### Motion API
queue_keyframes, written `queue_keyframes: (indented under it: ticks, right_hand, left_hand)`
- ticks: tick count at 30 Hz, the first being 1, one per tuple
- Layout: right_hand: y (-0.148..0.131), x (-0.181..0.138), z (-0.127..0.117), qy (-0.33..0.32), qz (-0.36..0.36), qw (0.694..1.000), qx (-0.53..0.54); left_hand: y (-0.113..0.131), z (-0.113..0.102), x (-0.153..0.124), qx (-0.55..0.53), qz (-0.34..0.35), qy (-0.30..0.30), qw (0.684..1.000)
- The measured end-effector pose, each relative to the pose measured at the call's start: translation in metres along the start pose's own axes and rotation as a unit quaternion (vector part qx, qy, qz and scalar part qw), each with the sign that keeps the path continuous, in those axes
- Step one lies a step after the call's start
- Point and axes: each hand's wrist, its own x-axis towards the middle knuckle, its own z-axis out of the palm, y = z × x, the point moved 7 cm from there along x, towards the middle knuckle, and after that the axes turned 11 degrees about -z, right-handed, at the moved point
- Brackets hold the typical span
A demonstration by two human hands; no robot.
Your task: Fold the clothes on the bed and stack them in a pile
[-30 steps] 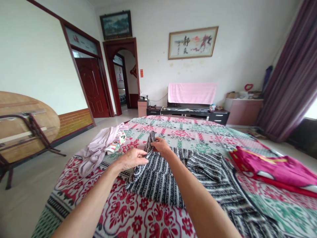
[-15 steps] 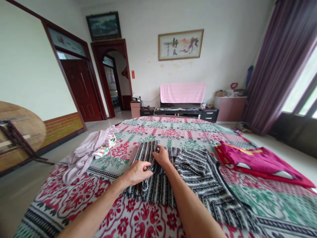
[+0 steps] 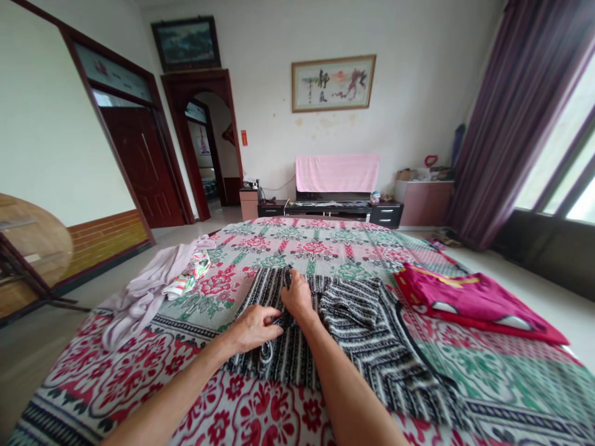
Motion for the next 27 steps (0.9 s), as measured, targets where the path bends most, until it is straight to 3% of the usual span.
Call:
queue_keyframes:
  ticks: [3,5,7,10,12,14,18,21,27]
  right_hand:
    - [-0.002,-0.002,-0.008,0.034,-0.015,0.999,-0.030]
    - [-0.005,-0.001,-0.015,0.062,-0.039,0.997,-0.037]
    - [-0.011,-0.001,-0.018,0.068,-0.076,0.994,-0.027]
    - [-0.023,-0.002,-0.012,0.026,-0.137,0.990,-0.014]
    - [-0.029,-0.005,-0.004,-0.014,-0.161,0.986,-0.027]
    - [-0.029,-0.009,0.005,-0.054,-0.162,0.984,-0.044]
    - [-0.023,-0.016,0.020,-0.110,-0.135,0.983,-0.056]
    - [-0.022,-0.017,0.021,-0.110,-0.131,0.984,-0.057]
    - [-0.026,-0.014,0.020,-0.105,-0.141,0.982,-0.062]
  left_hand:
    - [0.001,0.000,0.000,0.004,0.004,-0.007,1.000]
    - [0.000,-0.006,0.002,-0.002,0.005,0.022,1.000]
    - [-0.005,-0.018,0.004,-0.007,-0.003,0.106,0.994]
    - [-0.017,-0.034,0.004,0.027,-0.008,0.240,0.970]
    - [-0.025,-0.034,0.005,0.081,-0.006,0.271,0.959]
    - [-0.036,-0.028,0.008,0.135,-0.026,0.257,0.957]
    - [-0.059,-0.011,0.015,0.193,-0.117,0.174,0.958]
    - [-0.067,-0.006,0.017,0.209,-0.152,0.137,0.956]
    - [-0.069,-0.008,0.017,0.207,-0.158,0.122,0.958]
